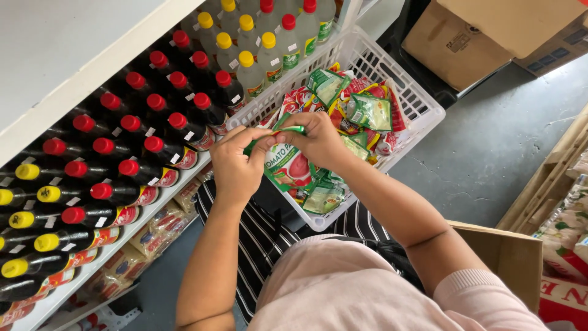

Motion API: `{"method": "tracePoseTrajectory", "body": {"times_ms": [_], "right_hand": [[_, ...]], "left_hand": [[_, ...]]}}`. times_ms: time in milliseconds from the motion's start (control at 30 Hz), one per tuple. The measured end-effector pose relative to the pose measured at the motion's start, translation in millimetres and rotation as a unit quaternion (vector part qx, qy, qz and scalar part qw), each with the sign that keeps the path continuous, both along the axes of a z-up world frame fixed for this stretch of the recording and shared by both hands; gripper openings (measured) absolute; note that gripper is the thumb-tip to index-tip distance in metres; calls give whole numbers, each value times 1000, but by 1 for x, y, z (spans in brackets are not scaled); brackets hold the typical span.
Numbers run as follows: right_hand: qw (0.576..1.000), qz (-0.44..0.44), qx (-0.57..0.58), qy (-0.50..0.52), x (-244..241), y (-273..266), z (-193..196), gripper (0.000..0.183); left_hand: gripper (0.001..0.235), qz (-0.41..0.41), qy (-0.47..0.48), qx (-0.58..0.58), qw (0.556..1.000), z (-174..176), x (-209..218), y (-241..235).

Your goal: Organize pouches of tomato paste, pineapple tidbits, and soy sauce on a white pantry shelf.

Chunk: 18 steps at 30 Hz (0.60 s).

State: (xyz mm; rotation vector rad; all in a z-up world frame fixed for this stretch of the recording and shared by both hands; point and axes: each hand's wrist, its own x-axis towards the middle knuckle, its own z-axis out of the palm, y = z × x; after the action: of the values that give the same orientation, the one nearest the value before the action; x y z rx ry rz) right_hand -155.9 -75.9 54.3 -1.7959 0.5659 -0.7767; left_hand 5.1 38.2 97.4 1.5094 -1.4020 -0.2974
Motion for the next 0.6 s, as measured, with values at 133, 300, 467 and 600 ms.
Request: {"method": "tracePoseTrajectory", "body": {"times_ms": [133, 300, 467, 600], "right_hand": [[1000, -3, -6, -4, -2, 3, 6, 9], [987, 94, 123, -35, -8, 1, 9, 16], [996, 40, 78, 26, -7, 0, -1, 23], [998, -11, 51, 43, -3, 8, 4, 22]], "left_hand": [[13, -7, -7, -19, 1000, 3, 2, 3], [15, -47, 12, 39, 998, 9, 11, 5], [18, -49, 1, 41, 998, 7, 11, 3], [26, -28, -15, 14, 999, 3, 8, 2]]}}
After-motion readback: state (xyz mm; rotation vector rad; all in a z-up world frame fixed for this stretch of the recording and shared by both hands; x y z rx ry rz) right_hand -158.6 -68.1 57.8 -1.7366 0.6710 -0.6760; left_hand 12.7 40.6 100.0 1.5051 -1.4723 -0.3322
